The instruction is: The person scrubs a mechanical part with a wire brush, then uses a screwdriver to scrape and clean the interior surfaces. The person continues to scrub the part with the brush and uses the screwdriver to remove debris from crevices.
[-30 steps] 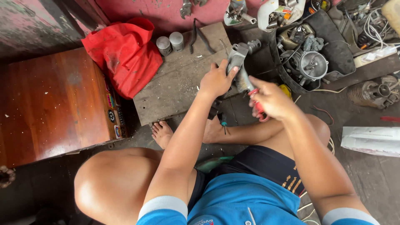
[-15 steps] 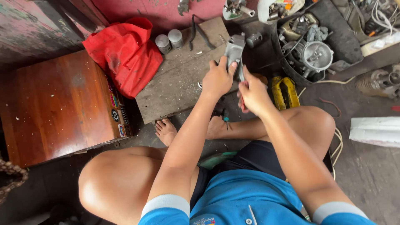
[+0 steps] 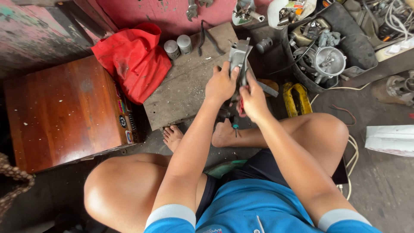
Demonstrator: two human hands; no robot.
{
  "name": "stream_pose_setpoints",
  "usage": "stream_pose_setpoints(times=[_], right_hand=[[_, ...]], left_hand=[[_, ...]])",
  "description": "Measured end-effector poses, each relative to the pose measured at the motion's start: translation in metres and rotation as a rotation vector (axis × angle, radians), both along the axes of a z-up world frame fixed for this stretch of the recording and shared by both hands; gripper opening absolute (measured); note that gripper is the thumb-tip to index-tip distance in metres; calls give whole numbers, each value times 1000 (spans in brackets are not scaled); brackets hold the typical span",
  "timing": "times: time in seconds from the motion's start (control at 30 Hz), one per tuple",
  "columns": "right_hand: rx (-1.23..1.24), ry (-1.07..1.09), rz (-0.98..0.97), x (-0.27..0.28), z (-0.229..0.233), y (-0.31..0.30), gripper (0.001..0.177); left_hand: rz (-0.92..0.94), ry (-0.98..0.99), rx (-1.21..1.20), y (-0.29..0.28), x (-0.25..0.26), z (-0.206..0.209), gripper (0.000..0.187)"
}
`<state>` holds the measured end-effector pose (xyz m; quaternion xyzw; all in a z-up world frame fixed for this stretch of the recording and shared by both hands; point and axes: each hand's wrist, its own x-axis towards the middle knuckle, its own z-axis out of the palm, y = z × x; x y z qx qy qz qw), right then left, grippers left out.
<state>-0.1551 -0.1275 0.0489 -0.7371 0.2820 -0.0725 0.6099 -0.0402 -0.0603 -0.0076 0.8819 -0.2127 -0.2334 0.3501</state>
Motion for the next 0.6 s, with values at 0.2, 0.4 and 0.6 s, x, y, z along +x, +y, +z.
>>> stream_pose_setpoints(times=[0.2, 0.4, 0.6], right_hand=[[-151, 178, 11, -3, 18, 21, 57], [-55, -28, -79, 19, -12, -11, 50], [-99, 166, 136, -7, -54, -7, 57]], left_hand=[[74, -3, -23, 3, 6, -4, 58], [46, 0, -35, -3, -6, -7, 54], [77, -2, -48, 11, 11, -20, 57]])
